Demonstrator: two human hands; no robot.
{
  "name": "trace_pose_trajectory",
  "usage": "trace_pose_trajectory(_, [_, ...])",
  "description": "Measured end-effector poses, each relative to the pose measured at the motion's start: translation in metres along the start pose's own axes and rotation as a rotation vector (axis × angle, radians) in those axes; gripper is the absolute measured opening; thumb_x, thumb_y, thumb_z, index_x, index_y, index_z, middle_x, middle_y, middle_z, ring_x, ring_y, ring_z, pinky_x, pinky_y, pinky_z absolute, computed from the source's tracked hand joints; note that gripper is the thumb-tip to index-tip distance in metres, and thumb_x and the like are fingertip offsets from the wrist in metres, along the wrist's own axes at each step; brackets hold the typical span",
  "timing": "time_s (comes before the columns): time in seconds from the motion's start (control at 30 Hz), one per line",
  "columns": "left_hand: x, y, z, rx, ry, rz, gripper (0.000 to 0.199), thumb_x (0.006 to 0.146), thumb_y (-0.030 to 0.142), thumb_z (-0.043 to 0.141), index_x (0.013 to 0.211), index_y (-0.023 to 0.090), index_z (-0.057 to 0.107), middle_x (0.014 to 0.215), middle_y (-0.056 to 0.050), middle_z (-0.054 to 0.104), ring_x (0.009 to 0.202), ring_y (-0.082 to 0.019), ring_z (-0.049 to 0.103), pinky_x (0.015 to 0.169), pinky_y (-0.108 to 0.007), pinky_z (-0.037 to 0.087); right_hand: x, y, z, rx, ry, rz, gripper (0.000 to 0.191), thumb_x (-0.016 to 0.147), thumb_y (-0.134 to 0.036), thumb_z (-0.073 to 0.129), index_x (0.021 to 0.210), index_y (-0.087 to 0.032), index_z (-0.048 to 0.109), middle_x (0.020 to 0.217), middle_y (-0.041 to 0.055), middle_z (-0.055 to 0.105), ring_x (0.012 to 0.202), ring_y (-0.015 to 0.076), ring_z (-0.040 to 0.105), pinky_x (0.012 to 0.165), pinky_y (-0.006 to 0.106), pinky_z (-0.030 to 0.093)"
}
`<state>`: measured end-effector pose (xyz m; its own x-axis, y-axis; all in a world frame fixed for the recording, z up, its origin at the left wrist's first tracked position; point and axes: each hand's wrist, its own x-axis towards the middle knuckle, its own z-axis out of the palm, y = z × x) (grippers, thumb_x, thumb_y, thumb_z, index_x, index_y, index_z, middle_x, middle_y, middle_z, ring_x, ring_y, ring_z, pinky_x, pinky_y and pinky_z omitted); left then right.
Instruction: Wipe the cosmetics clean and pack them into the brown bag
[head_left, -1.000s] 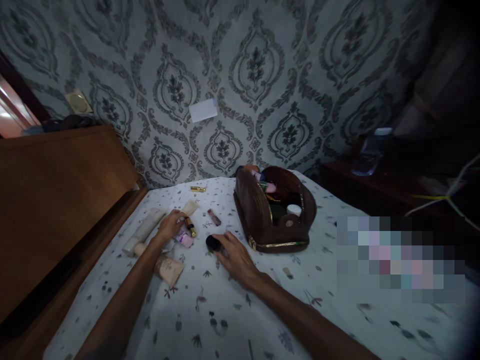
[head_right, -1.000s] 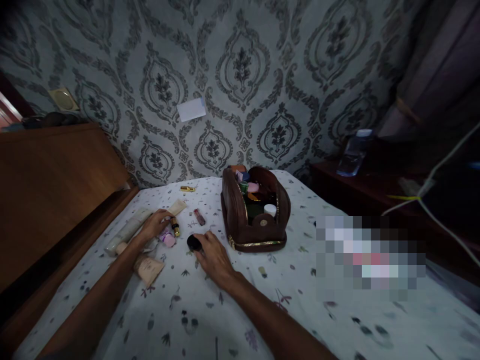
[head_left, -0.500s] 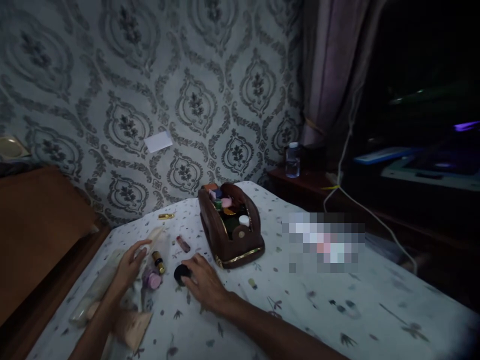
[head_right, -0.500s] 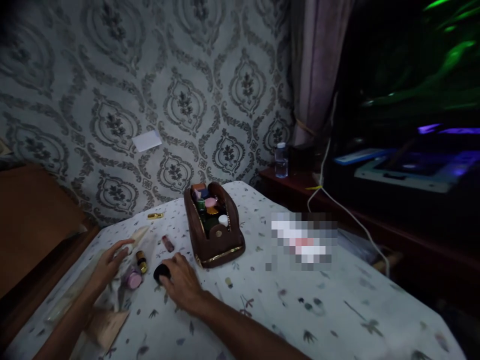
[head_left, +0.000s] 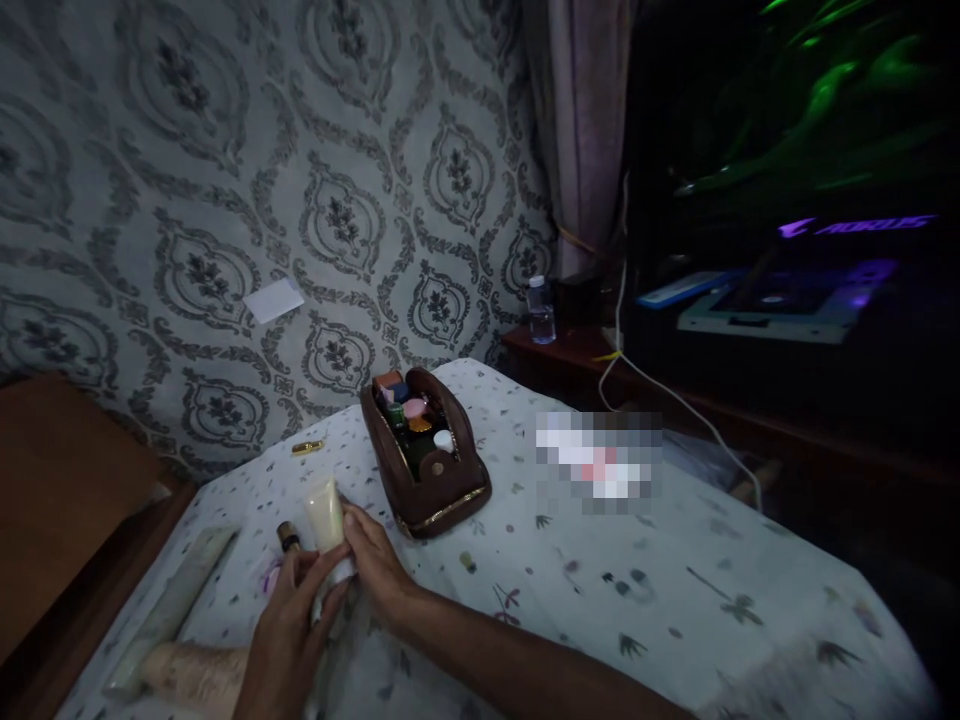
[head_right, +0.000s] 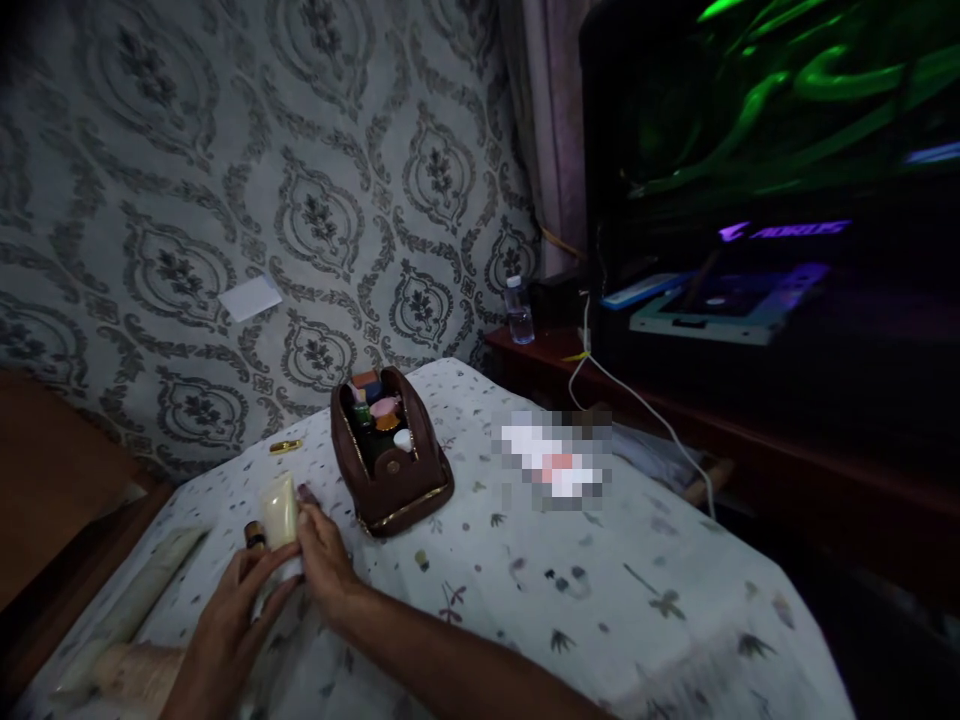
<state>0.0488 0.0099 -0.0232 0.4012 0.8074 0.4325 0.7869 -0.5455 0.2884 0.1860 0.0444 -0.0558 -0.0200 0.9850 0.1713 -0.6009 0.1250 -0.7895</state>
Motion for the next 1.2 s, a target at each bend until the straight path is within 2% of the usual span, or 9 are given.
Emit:
trace_pose_trajectory(0.1, [0.000, 0.007, -0.005, 0.103, 0.020, 0.092, 0.040, 0.094, 0.042, 0.050, 0.131, 0.031, 0.060, 0.114, -0.005, 0.066, 0.102, -0.022, 0.067, 0.081, -0.031, 0.057, -0.003, 0.000, 0.004, 0.304, 0.033, 0.212, 0.062, 0.065, -0.067, 0.073, 0.107, -0.022, 0.065, 0.097, 0.0055, 0.070, 0.089, 0.0216, 0.064, 0.075, 0.033, 0.049])
trace_pose_trajectory(0.2, [0.007, 0.020, -0.006, 0.217, 0.174, 0.159, 0.039, 0.095, 0.041, 0.049, 0.129, 0.026, 0.060, 0.109, -0.007, 0.066, 0.098, -0.023, 0.065, 0.079, -0.032, 0.055, -0.009, -0.003, 0.006, 0.442, -0.003, 0.321, 0.059, 0.060, -0.058, 0.080, 0.104, -0.021, 0.064, 0.089, 0.0028, 0.068, 0.075, 0.0170, 0.062, 0.062, 0.027, 0.045])
trace_pose_trajectory(0.33, [0.027, 0.036, -0.001, 0.369, 0.305, 0.259, 0.034, 0.096, 0.041, 0.045, 0.105, 0.021, 0.072, 0.105, -0.012, 0.064, 0.097, -0.027, 0.058, 0.081, -0.038, 0.050, -0.020, -0.010, 0.012, 0.428, -0.041, 0.353, 0.042, 0.064, -0.050, 0.077, 0.092, -0.019, 0.067, 0.085, 0.0011, 0.066, 0.071, 0.0131, 0.058, 0.059, 0.023, 0.043])
trace_pose_trajectory(0.43, [0.045, 0.035, -0.001, 0.414, 0.328, 0.263, 0.033, 0.094, 0.041, 0.046, 0.094, 0.022, 0.074, 0.106, -0.012, 0.067, 0.100, -0.030, 0.056, 0.089, -0.045, 0.045, -0.023, -0.011, 0.015, 0.328, -0.050, 0.364, 0.045, 0.067, -0.059, 0.072, 0.087, -0.018, 0.068, 0.076, 0.0004, 0.064, 0.064, 0.0112, 0.055, 0.053, 0.021, 0.039])
trace_pose_trajectory(0.6, [0.067, 0.011, -0.018, 0.177, 0.224, -0.065, 0.040, 0.086, 0.052, 0.047, 0.086, 0.021, 0.072, 0.086, -0.008, 0.072, 0.083, -0.026, 0.065, 0.076, -0.036, 0.050, -0.021, 0.000, 0.013, 0.282, -0.066, 0.390, 0.065, 0.056, -0.075, 0.073, 0.086, -0.017, 0.068, 0.071, -0.0007, 0.059, 0.053, 0.0091, 0.050, 0.044, 0.020, 0.037])
trace_pose_trajectory(0.73, [0.076, 0.002, -0.035, 0.052, 0.146, -0.361, 0.047, 0.073, 0.062, 0.052, 0.079, 0.019, 0.072, 0.066, -0.002, 0.070, 0.063, -0.022, 0.063, 0.058, -0.028, 0.047, -0.021, 0.005, 0.014, 0.267, -0.152, 0.410, 0.065, 0.065, -0.074, 0.068, 0.094, -0.016, 0.068, 0.070, 0.0004, 0.062, 0.045, 0.0090, 0.050, 0.041, 0.022, 0.037])
trace_pose_trajectory(0.87, [0.081, 0.009, -0.042, -0.057, 0.151, -0.397, 0.046, 0.067, 0.062, 0.057, 0.071, 0.018, 0.070, 0.064, -0.002, 0.068, 0.061, -0.020, 0.060, 0.056, -0.025, 0.045, -0.022, -0.003, 0.016, 0.249, -0.164, 0.427, 0.061, 0.070, -0.070, 0.067, 0.097, -0.015, 0.068, 0.070, 0.0005, 0.062, 0.046, 0.0095, 0.052, 0.042, 0.021, 0.037])
trace_pose_trajectory(1.07, [0.080, 0.014, -0.043, -0.180, 0.138, -0.527, 0.055, 0.063, 0.069, 0.058, 0.074, 0.016, 0.068, 0.041, 0.005, 0.045, 0.040, -0.013, 0.040, 0.041, -0.023, 0.030, -0.028, -0.021, 0.012, 0.207, -0.167, 0.446, 0.080, 0.038, -0.047, 0.092, 0.106, -0.014, 0.068, 0.071, -0.0017, 0.062, 0.054, 0.0100, 0.053, 0.047, 0.020, 0.038])
trace_pose_trajectory(1.2, [0.078, 0.011, -0.046, -0.248, 0.133, -0.595, 0.058, 0.061, 0.071, 0.059, 0.077, 0.015, 0.067, 0.045, 0.005, 0.049, 0.042, -0.014, 0.044, 0.042, -0.024, 0.033, -0.031, -0.021, 0.011, 0.253, -0.181, 0.449, 0.072, 0.040, -0.043, 0.091, 0.102, -0.013, 0.071, 0.074, 0.0000, 0.065, 0.054, 0.0103, 0.054, 0.049, 0.022, 0.038])
